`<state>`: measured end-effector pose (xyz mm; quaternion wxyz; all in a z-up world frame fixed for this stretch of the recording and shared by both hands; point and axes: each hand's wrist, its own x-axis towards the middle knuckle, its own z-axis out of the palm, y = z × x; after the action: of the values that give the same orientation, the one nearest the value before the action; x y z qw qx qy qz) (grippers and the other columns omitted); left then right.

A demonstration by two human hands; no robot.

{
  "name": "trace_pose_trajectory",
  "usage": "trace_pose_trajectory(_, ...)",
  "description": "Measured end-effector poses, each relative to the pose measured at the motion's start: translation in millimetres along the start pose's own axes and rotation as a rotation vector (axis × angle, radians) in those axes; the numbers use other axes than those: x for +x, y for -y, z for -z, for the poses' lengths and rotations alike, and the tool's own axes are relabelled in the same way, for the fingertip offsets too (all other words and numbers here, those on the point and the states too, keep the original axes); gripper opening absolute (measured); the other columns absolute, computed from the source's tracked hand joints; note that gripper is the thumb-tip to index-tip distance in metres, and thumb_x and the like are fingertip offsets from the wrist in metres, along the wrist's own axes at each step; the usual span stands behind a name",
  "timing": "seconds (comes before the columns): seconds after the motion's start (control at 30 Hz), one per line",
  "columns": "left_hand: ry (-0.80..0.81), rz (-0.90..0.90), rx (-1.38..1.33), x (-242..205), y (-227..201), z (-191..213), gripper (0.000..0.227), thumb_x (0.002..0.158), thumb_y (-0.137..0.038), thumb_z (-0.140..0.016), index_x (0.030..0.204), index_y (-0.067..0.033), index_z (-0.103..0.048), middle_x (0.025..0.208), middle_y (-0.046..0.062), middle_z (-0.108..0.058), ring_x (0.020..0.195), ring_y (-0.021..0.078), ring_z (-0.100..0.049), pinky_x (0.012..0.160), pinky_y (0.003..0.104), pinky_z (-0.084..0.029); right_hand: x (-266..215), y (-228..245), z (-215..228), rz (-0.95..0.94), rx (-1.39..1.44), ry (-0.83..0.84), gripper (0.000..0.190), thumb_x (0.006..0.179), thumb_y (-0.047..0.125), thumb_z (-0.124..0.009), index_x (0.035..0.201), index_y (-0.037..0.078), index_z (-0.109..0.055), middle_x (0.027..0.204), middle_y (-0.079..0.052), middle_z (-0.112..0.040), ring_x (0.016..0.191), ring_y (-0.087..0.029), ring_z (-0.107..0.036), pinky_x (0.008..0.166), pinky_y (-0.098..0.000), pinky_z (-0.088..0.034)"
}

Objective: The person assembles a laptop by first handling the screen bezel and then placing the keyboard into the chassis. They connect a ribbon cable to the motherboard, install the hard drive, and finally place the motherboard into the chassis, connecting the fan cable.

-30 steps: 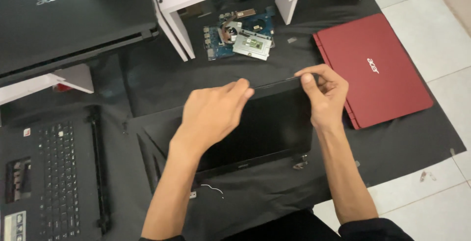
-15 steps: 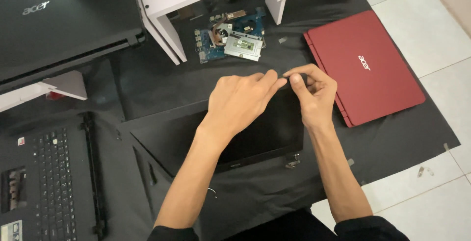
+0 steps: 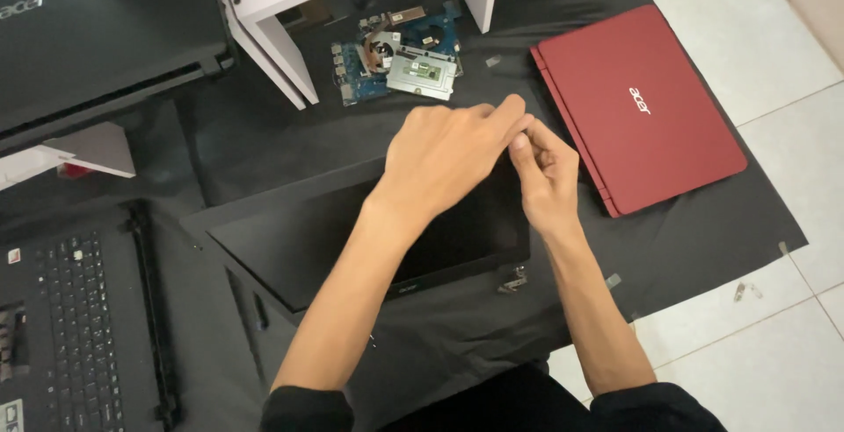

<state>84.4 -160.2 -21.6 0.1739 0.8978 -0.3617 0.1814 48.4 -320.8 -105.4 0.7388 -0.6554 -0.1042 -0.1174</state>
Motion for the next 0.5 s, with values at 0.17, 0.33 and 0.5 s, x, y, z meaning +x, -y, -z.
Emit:
trace_pose_trajectory(0.17, -0.116, -0.009, -0.010, 3, 7, 10, 0.027, 0.107, -0.033, -0.058, 0.093, -0.0106, -0.058, 0.067, 0.004, -0.068, 0.059, 0.0298, -0.068, 0.046, 0.041, -0.048, -31, -28, 22, -0.057, -0.237, 0.028, 0.022, 0.113, 0.019, -0.054, 0.104, -0.001, -0.056, 0.085, 0.008, -0.043, 0.077, -0.002, -0.037, 0.064, -0.0222, -0.031)
trace_pose_trajectory(0.33, -0.107, 0.126, 0.052, 5, 21, 46, 0.028, 0.107, -0.037, -0.060, 0.094, -0.0124, -0.064, 0.059, 0.008, -0.065, 0.054, 0.0323, -0.066, 0.046, 0.044, -0.048, -63, -18, 32, -0.197, -0.320, 0.160, 0.022, 0.106, 0.019, -0.054, 0.093, 0.001, -0.057, 0.069, 0.008, -0.037, 0.066, -0.001, -0.032, 0.053, -0.0249, -0.029)
trace_pose_trajectory(0.5, -0.187, 0.107, -0.035, -2, 29, 50, 0.028, 0.111, -0.033, -0.058, 0.096, -0.0093, -0.063, 0.066, 0.006, -0.067, 0.060, 0.0317, -0.067, 0.049, 0.043, -0.046, -83, -35, 40, -0.238, -0.306, 0.172, 0.037, 0.107, 0.021, -0.060, 0.079, 0.002, -0.045, 0.067, 0.007, -0.027, 0.063, -0.002, -0.025, 0.050, -0.0271, -0.022)
